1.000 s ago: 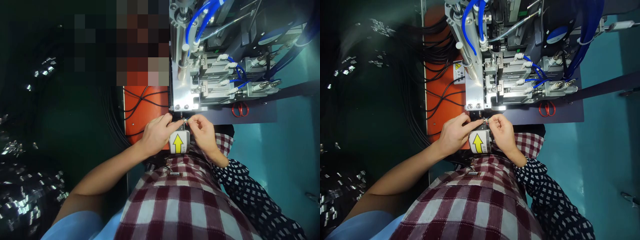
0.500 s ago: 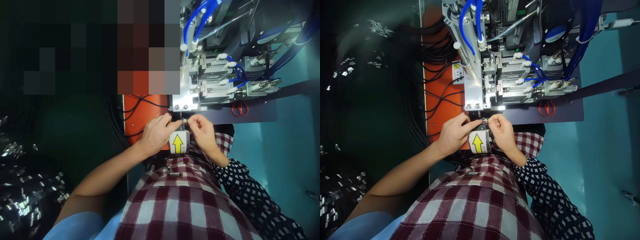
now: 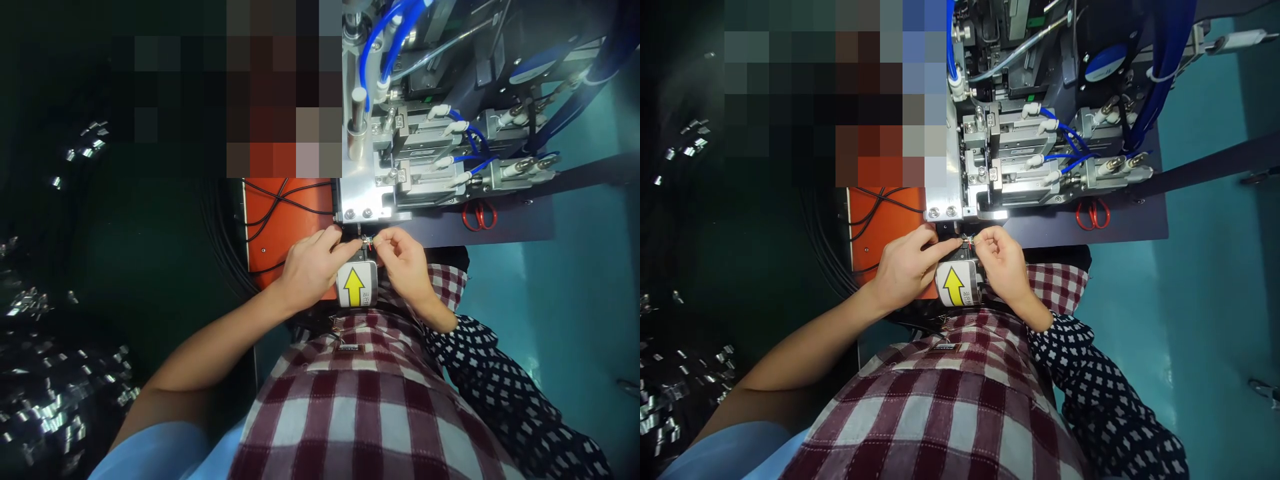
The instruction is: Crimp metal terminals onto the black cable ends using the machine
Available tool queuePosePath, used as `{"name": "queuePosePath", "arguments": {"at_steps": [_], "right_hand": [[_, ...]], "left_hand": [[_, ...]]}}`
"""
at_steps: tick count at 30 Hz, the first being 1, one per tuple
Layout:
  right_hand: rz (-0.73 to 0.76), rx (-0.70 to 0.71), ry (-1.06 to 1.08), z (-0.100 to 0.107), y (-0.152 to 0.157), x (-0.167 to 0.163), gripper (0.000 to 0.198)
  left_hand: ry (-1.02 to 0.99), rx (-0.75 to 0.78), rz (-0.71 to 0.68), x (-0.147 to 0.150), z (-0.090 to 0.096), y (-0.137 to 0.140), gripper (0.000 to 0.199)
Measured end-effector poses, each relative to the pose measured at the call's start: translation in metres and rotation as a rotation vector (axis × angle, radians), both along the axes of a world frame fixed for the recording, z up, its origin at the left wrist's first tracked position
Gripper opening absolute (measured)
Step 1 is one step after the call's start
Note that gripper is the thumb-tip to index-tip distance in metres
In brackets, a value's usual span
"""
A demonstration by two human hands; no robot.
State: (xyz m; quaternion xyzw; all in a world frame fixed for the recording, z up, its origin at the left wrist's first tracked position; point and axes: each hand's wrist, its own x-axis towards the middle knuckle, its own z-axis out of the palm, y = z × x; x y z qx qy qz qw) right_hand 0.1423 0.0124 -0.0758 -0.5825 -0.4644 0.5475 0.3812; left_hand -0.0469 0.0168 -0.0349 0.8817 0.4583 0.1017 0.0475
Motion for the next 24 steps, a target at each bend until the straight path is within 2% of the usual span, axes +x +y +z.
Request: {"name": "queuePosePath", "arguments": {"at_steps": [6, 12, 19, 24], "right_hand": [[-0.009, -0.002, 0.011, 0.001, 0.002, -0.001, 0.015], [0.046, -0.132, 0.077, 0.006, 0.007, 0.007, 0.015], [0.007, 0.106, -0.137, 0.011, 0.005, 0.004, 0.017], [-0.004, 0.252, -0.239, 0.006, 0.004, 0.000, 0.012]], "left_hand": [[-0.026, 0.023, -0.006, 0.000, -0.001, 0.000, 0.031], [-0.005, -0.008, 0.007, 0.000, -0.003, -0.001, 0.032], [0.030, 0.022, 0.018, 0.001, -0.005, -0.001, 0.036], [0.062, -0.039, 0.011, 0.000, -0.005, -0.001, 0.034]]}}
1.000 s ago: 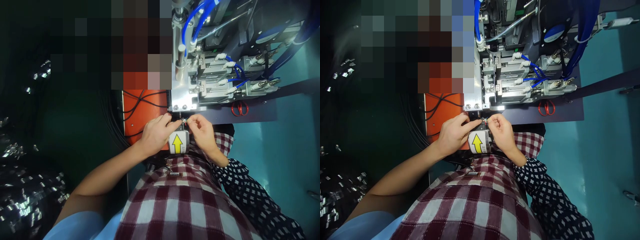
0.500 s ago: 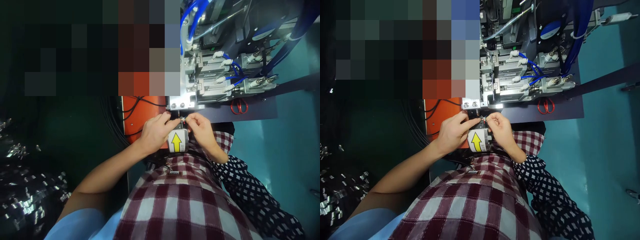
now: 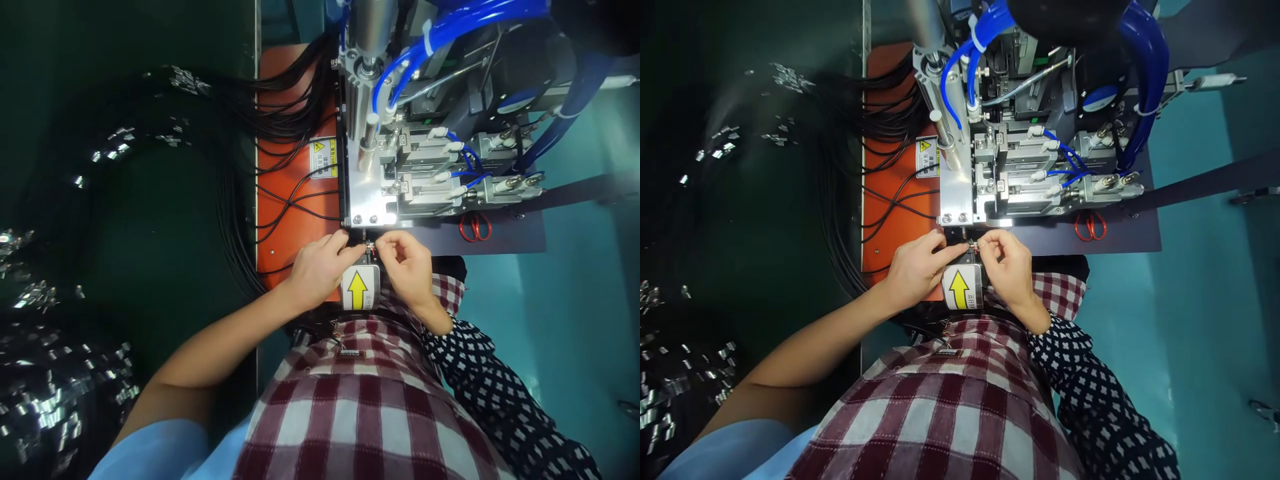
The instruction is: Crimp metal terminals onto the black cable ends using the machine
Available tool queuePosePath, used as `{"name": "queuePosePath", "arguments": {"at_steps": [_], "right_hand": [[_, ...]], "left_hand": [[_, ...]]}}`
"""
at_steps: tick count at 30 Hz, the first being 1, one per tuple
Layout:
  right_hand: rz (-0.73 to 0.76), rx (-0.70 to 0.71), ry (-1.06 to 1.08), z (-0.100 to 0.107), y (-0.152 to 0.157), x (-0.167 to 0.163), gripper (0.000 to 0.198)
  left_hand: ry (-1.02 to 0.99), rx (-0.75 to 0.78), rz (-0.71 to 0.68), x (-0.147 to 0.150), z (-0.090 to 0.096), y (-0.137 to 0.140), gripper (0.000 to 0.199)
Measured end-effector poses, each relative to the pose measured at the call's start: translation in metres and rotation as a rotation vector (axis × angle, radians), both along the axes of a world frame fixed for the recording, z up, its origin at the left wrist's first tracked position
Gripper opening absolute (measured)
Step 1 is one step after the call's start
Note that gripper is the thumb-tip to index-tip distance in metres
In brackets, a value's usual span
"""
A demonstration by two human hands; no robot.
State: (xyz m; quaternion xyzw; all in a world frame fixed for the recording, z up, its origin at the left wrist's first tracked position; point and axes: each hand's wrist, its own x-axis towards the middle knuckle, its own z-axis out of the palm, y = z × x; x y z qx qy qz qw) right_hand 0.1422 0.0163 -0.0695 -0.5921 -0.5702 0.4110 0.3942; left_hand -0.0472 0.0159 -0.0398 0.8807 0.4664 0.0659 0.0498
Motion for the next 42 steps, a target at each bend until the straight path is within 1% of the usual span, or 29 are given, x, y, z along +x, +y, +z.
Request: {"name": "queuePosePath", "arguments": {"at_steps": [2, 5, 12, 18, 27, 31, 33, 36, 38, 40, 42], "right_hand": [[0.035, 0.013, -0.027, -0.002, 0.000, 0.002, 0.011], [0.070, 0.006, -0.008, -0.005, 0.000, 0.004, 0.012], [0.088, -0.009, 0.035, -0.005, -0.001, 0.004, 0.011], [0.091, -0.012, 0.011, -0.005, -0.001, 0.004, 0.011], [0.093, -0.021, -0.029, -0.001, 0.001, 0.004, 0.012], [0.085, -0.037, -0.032, -0.003, 0.001, 0.003, 0.012], [0.065, -0.076, 0.005, -0.005, 0.001, 0.004, 0.013], [0.043, -0.223, 0.113, -0.006, 0.003, 0.007, 0.015], [-0.010, -0.264, 0.122, -0.003, 0.003, 0.008, 0.017], [-0.057, -0.193, 0.062, 0.003, 0.002, 0.008, 0.017], [-0.029, -0.073, -0.051, 0.010, 0.000, 0.004, 0.019]], "left_hand": [[0.001, -0.020, 0.000, 0.000, 0.000, 0.000, 0.033], [0.001, -0.032, 0.007, 0.000, 0.000, 0.000, 0.033], [-0.014, -0.101, 0.023, 0.000, 0.002, 0.000, 0.034], [0.000, -0.057, 0.013, -0.001, 0.002, 0.000, 0.033], [-0.010, -0.041, 0.014, -0.001, 0.000, 0.000, 0.033], [-0.012, -0.039, 0.014, -0.001, 0.001, 0.000, 0.033], [-0.018, -0.025, 0.009, -0.001, 0.001, -0.001, 0.033], [-0.025, -0.011, 0.004, 0.000, 0.001, -0.001, 0.031], [-0.024, -0.021, 0.007, 0.000, 0.002, -0.001, 0.031], [-0.016, -0.026, 0.008, 0.001, 0.002, 0.000, 0.032], [-0.002, -0.019, 0.013, 0.001, 0.001, 0.000, 0.031]]}}
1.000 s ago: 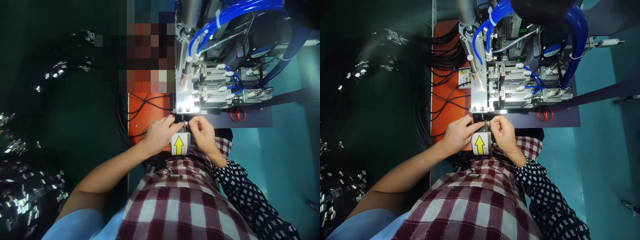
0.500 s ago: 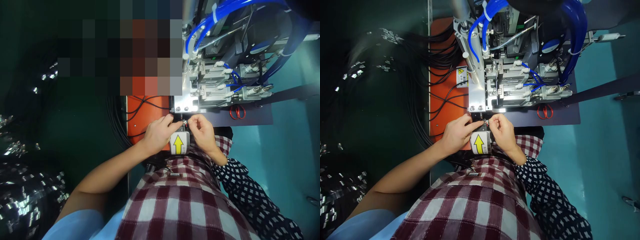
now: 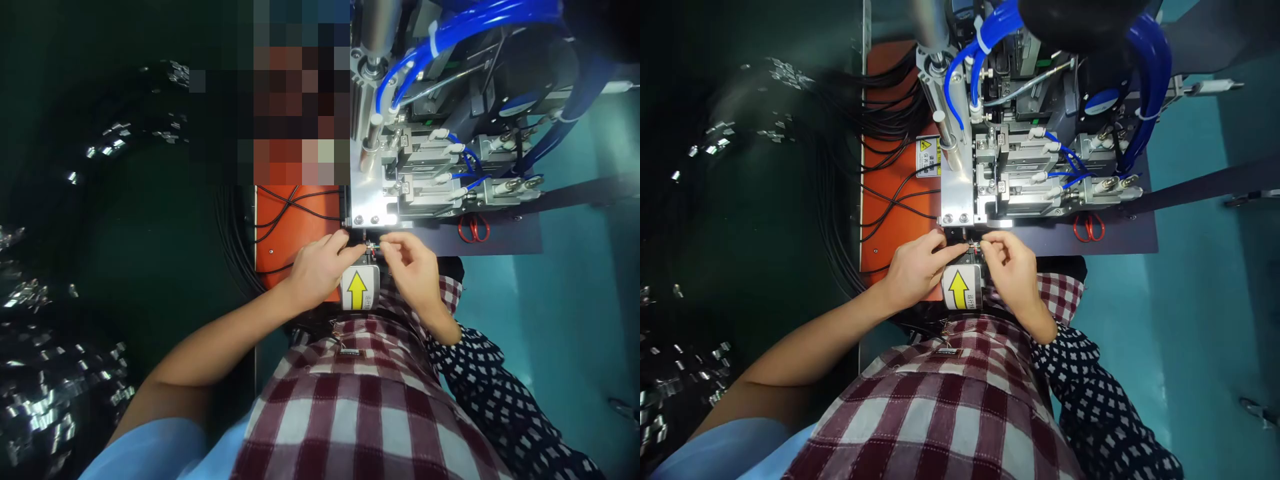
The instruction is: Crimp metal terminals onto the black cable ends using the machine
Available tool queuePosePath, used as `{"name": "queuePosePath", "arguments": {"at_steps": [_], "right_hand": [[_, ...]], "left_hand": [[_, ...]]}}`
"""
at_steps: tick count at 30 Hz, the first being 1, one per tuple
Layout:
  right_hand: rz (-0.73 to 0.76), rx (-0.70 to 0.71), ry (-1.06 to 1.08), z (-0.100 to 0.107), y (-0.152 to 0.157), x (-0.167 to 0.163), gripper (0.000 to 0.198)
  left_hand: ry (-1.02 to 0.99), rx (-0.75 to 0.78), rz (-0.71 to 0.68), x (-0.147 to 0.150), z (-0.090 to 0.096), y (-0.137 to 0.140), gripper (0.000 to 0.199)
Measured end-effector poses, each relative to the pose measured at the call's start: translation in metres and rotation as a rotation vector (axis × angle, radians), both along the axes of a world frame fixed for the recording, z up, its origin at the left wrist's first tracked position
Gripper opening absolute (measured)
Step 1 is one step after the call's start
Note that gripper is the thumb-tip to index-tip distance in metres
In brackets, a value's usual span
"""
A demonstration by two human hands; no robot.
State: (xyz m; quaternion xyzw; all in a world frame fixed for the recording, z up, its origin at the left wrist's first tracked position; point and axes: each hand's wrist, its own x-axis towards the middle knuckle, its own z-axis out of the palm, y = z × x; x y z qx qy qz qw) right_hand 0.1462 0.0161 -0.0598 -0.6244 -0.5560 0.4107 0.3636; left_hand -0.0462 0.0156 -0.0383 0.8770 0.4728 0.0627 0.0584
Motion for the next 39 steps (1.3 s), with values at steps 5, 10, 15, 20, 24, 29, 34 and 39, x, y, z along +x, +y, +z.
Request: {"name": "queuePosePath", "arguments": {"at_steps": [5, 10, 15, 20, 24, 29, 34, 39], "right_hand": [[0.084, 0.225, -0.368, 0.006, -0.002, -0.012, 0.020], [0.088, 0.364, -0.539, 0.005, -0.001, -0.015, 0.023], [0.106, 0.379, -0.533, 0.005, 0.002, -0.015, 0.022], [-0.006, 0.146, -0.094, -0.005, 0.002, -0.015, 0.015], [-0.073, 0.118, 0.046, -0.012, -0.001, -0.016, 0.013], [-0.087, 0.200, -0.005, -0.011, -0.002, -0.017, 0.009], [-0.142, 0.199, -0.022, -0.014, -0.004, -0.019, 0.011], [-0.204, 0.062, 0.148, -0.018, -0.004, -0.021, 0.011]], "left_hand": [[-0.011, -0.010, 0.020, 0.000, -0.003, 0.000, 0.031], [-0.037, -0.009, 0.019, 0.000, -0.004, -0.001, 0.032], [-0.036, -0.040, 0.036, 0.000, -0.004, -0.001, 0.032], [-0.017, -0.006, 0.020, 0.000, -0.004, -0.001, 0.031], [-0.015, -0.020, 0.004, -0.001, -0.003, 0.000, 0.031], [-0.037, -0.062, 0.000, -0.002, -0.004, 0.001, 0.032], [-0.019, -0.069, -0.005, -0.002, -0.002, 0.001, 0.032], [0.012, -0.057, 0.005, -0.001, 0.000, 0.000, 0.031]]}}
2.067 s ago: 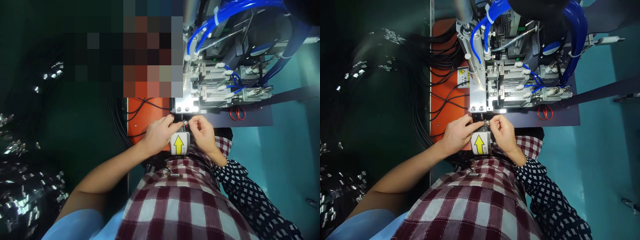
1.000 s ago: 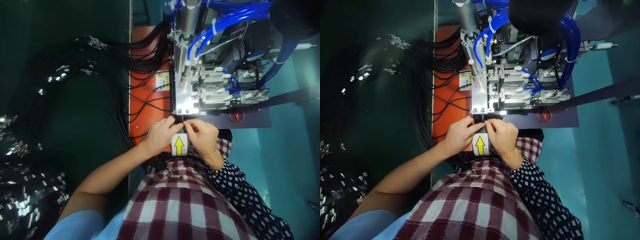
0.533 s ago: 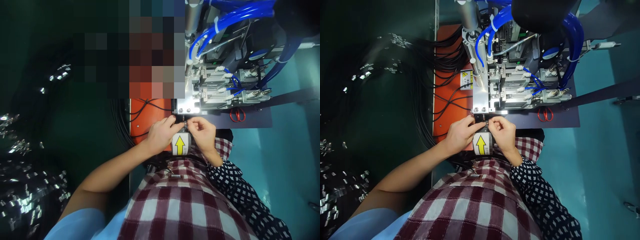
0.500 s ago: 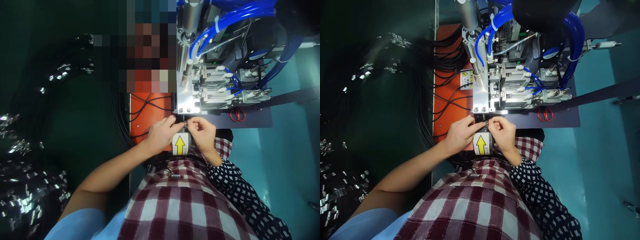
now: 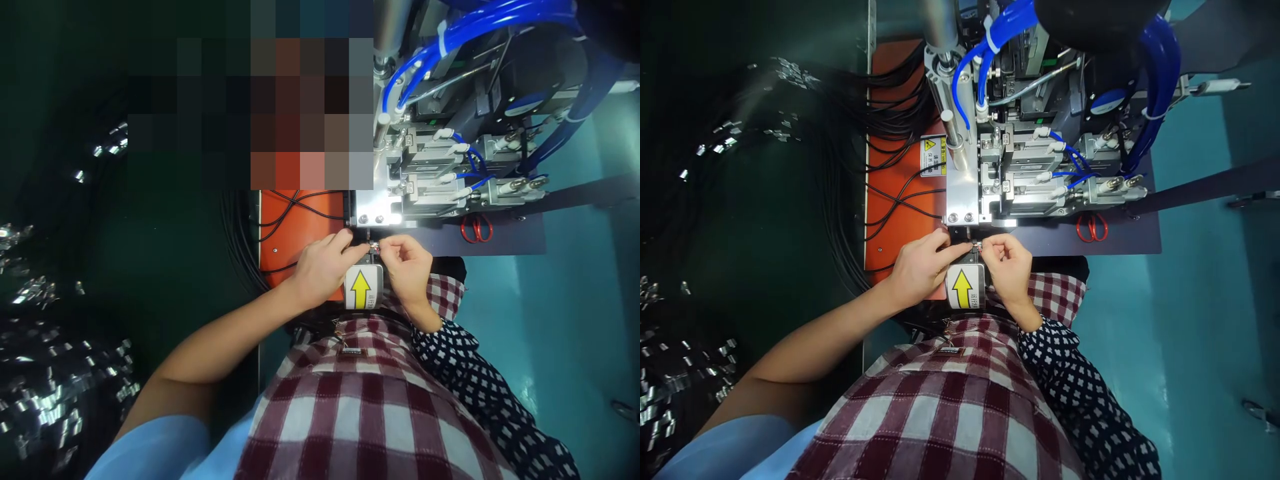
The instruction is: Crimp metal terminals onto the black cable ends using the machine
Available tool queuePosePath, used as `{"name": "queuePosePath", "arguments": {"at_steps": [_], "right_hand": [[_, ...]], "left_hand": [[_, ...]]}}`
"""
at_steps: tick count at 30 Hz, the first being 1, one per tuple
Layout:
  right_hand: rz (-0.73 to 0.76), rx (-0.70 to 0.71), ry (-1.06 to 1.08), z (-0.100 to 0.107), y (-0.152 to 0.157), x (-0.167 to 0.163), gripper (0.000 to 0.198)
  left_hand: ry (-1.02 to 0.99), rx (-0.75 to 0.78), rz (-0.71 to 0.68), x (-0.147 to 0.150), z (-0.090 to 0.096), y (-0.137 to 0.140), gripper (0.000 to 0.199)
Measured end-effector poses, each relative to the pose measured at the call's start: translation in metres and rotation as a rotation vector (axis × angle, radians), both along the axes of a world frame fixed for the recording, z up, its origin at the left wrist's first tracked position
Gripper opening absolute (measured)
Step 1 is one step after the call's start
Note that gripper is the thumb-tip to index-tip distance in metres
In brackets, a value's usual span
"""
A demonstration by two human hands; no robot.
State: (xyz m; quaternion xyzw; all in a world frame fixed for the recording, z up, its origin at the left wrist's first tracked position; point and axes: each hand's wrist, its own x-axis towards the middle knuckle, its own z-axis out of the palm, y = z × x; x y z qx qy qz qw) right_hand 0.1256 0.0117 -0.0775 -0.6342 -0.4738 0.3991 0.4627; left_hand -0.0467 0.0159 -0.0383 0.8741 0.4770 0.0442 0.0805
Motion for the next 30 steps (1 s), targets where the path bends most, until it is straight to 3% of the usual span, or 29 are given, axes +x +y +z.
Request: {"name": "queuePosePath", "arguments": {"at_steps": [6, 9, 11, 16, 23, 30], "right_hand": [[0.026, -0.223, 0.246, -0.002, 0.005, 0.008, 0.011], [-0.016, -0.277, 0.261, -0.003, 0.002, 0.015, 0.014], [-0.034, -0.242, 0.224, -0.001, -0.003, 0.018, 0.014], [0.166, -0.207, 0.143, 0.014, -0.014, 0.014, 0.019], [0.181, 0.032, -0.357, 0.028, -0.008, 0.014, 0.010], [0.337, -0.100, 0.140, 0.004, 0.010, 0.028, 0.010]], "left_hand": [[-0.003, 0.043, -0.003, 0.000, -0.001, 0.000, 0.032], [-0.025, 0.069, -0.008, 0.000, -0.002, 0.000, 0.031], [-0.037, 0.083, -0.018, -0.001, -0.002, 0.000, 0.030], [-0.071, 0.095, -0.004, 0.000, -0.002, 0.000, 0.029], [-0.048, 0.028, 0.007, 0.001, 0.000, 0.000, 0.032], [-0.054, 0.078, -0.009, -0.001, -0.005, 0.000, 0.031]]}}
